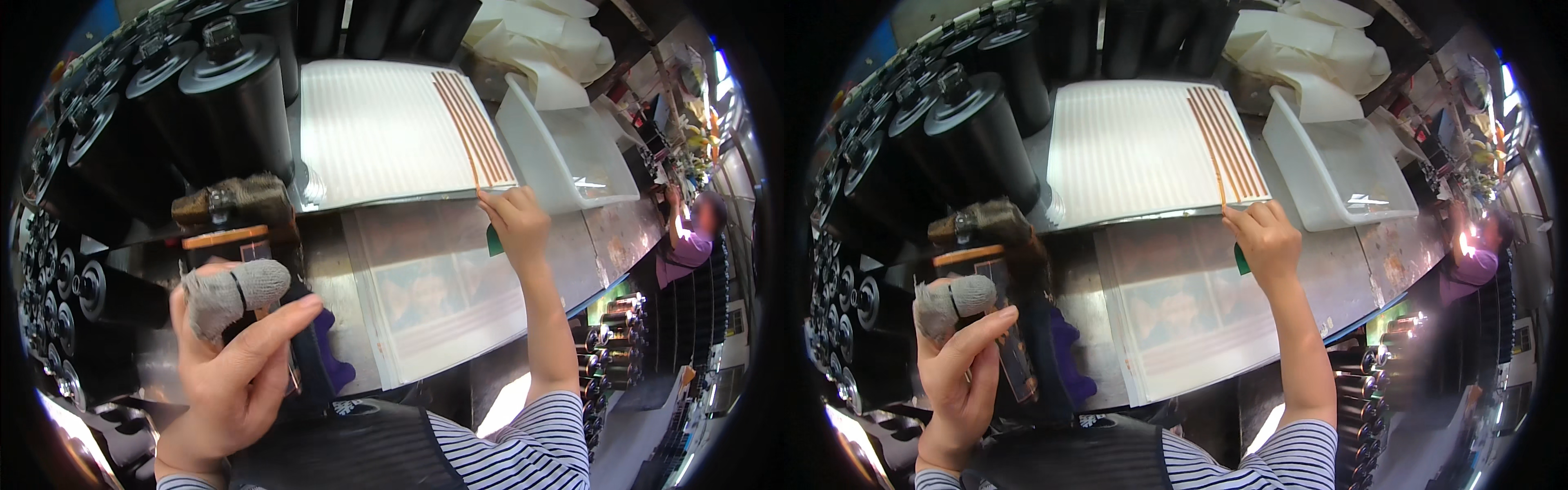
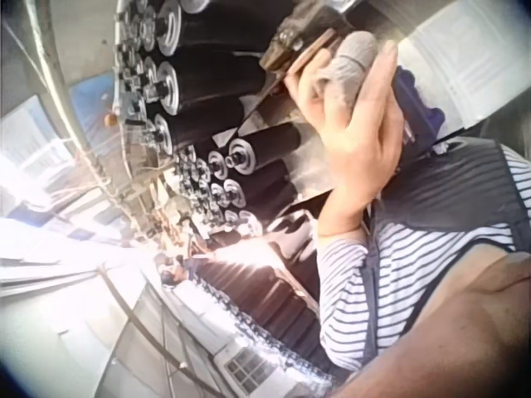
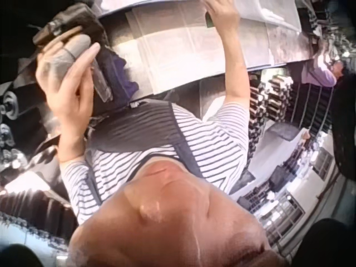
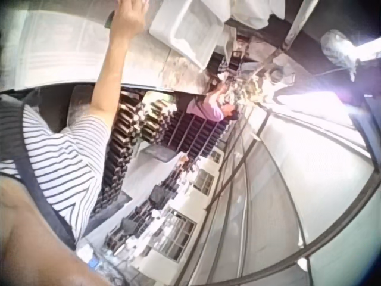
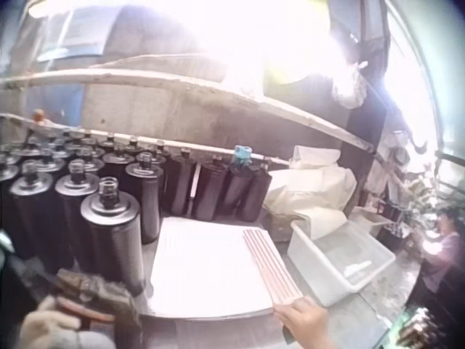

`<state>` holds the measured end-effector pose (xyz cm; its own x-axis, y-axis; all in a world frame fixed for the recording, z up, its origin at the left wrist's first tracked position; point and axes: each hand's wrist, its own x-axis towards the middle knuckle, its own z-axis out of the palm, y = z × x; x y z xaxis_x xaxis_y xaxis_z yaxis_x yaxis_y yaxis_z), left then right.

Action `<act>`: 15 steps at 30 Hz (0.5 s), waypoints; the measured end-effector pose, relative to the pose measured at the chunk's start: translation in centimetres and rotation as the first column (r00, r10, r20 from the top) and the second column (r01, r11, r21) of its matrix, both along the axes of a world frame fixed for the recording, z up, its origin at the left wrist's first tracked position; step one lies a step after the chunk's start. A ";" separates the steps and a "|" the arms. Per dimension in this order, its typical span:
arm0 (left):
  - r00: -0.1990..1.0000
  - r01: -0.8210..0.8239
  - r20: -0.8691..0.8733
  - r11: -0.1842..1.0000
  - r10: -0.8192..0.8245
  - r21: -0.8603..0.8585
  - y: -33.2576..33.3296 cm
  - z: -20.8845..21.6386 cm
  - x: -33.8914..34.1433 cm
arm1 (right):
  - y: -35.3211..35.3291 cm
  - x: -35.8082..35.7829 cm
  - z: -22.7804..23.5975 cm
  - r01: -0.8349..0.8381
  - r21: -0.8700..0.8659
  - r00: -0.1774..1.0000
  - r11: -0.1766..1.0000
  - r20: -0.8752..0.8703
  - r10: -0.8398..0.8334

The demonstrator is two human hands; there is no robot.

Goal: The person applies decorative labels to cylindrical black containers. They smooth the labels with a green cloth, then apply thin orange strips to the top and bottom edges of the labels, pressing them down with a finger cot. The process is repeated for multiple containers.

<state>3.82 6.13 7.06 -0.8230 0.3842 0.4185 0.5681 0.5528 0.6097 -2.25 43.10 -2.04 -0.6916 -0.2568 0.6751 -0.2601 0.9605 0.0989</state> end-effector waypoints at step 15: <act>0.536 0.103 0.770 0.932 -0.347 0.348 1.2 -2.3 5.5 | -14.9 14.5 5.3 -0.648 -0.302 0.707 0.700 0.105 0.700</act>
<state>9.29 7.29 4.75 -0.7519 0.5987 -0.2762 -0.1497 0.2529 0.9558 12.28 28.19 3.22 -0.5144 -0.5655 0.6447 -0.8341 0.5043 -0.2233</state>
